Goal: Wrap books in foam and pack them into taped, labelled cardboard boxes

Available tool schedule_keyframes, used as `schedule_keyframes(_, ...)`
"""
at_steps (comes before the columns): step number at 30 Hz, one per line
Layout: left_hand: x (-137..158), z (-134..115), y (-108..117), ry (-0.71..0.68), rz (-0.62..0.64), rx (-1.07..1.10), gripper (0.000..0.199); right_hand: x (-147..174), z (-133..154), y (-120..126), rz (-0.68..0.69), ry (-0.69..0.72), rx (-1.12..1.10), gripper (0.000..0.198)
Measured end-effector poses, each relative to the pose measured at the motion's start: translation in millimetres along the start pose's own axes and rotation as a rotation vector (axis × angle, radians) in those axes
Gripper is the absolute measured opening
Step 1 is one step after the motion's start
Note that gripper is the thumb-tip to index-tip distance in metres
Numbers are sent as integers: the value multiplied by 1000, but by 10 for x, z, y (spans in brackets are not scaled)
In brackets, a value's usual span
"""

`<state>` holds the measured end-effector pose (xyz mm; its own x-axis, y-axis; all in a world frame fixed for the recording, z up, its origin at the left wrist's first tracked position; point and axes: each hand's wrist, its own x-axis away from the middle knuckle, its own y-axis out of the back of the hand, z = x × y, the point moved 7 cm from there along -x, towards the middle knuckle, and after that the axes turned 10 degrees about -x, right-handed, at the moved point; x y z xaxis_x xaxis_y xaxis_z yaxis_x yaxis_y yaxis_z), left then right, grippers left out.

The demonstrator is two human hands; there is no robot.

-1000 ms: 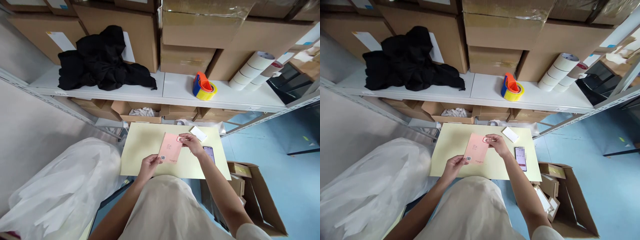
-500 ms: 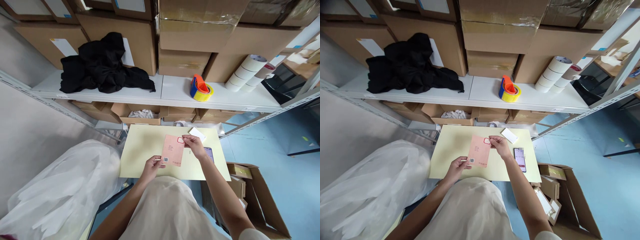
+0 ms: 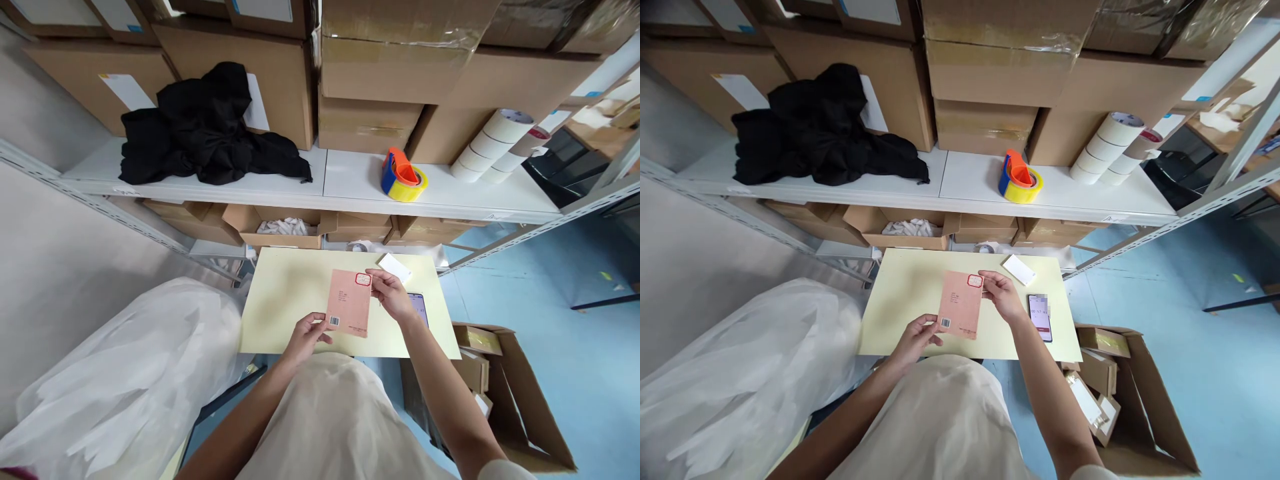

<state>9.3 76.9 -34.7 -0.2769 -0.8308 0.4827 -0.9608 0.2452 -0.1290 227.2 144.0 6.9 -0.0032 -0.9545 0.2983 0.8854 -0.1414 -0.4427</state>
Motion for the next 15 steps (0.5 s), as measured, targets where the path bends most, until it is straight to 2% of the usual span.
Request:
schedule_keyframes(5, 47, -1, -135, 45, 78, 137, 42, 25, -35, -228, 109, 27, 11, 54)
schedule_keyframes(8, 92, 1, -226, 93, 117, 217, 39, 62, -130, -374, 199, -46, -12, 61)
schedule_keyframes(11, 152, 20, -301, 155, 161, 259, 35, 86, -220, -442, 236, -106, -56, 59)
schedule_keyframes(15, 210, 48, -350, 203, 213, 318, 32, 65, -251, -427, 196, -98, -72, 45)
